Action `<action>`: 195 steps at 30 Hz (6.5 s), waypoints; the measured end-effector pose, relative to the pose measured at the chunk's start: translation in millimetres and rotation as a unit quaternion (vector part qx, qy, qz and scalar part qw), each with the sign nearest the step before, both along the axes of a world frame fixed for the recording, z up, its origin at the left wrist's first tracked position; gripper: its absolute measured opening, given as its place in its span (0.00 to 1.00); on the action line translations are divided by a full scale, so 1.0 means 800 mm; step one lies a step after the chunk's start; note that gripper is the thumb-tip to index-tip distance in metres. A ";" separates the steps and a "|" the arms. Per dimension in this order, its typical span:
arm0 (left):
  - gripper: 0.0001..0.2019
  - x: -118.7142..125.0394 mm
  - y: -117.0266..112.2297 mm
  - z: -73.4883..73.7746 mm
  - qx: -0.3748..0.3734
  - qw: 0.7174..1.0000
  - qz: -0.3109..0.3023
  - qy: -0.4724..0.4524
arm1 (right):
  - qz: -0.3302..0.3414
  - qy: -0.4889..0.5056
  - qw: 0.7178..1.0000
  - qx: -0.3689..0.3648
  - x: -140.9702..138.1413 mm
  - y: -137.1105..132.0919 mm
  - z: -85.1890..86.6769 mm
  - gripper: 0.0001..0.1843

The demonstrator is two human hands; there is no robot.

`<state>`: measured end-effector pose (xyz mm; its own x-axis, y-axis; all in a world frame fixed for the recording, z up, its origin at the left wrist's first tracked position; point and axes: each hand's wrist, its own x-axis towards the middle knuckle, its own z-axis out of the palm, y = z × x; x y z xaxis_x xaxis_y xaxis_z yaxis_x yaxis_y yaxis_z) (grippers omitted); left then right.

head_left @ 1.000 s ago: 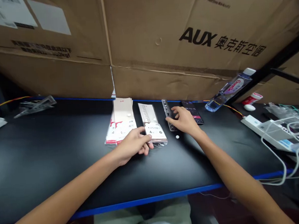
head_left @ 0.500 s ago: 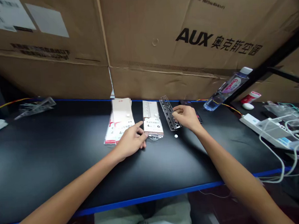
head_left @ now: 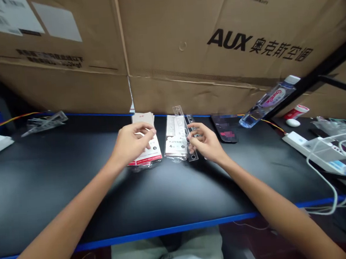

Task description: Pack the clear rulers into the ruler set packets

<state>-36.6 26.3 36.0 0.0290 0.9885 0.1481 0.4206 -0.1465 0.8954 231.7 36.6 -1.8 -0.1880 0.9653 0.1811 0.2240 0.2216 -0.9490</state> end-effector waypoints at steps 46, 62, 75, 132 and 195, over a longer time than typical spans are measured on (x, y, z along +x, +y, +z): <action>0.10 0.042 -0.011 -0.015 -0.201 0.893 0.106 -0.388 | 0.040 -0.049 0.991 0.114 -0.039 -0.054 0.009 0.12; 0.27 0.024 -0.003 -0.008 -0.148 0.927 0.126 -0.321 | 0.083 0.051 0.993 -0.062 -0.039 -0.066 0.017 0.04; 0.19 0.028 -0.005 -0.014 -0.123 0.950 0.052 -0.282 | 0.106 0.017 0.993 -0.046 -0.035 -0.056 0.020 0.10; 0.30 0.050 -0.040 -0.015 -0.228 0.882 -0.074 -0.405 | 0.287 0.151 0.919 -0.224 -0.033 -0.053 0.012 0.31; 0.17 0.064 -0.063 -0.016 -0.330 0.866 -0.256 -0.274 | 0.047 0.135 0.969 -0.199 -0.002 0.002 0.016 0.23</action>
<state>14.9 -24.1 23.0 0.5925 0.7415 -0.3149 -0.0632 0.4324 0.8994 230.4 38.3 11.0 -0.2765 0.9496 -0.1473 -0.0486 -0.1669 -0.9848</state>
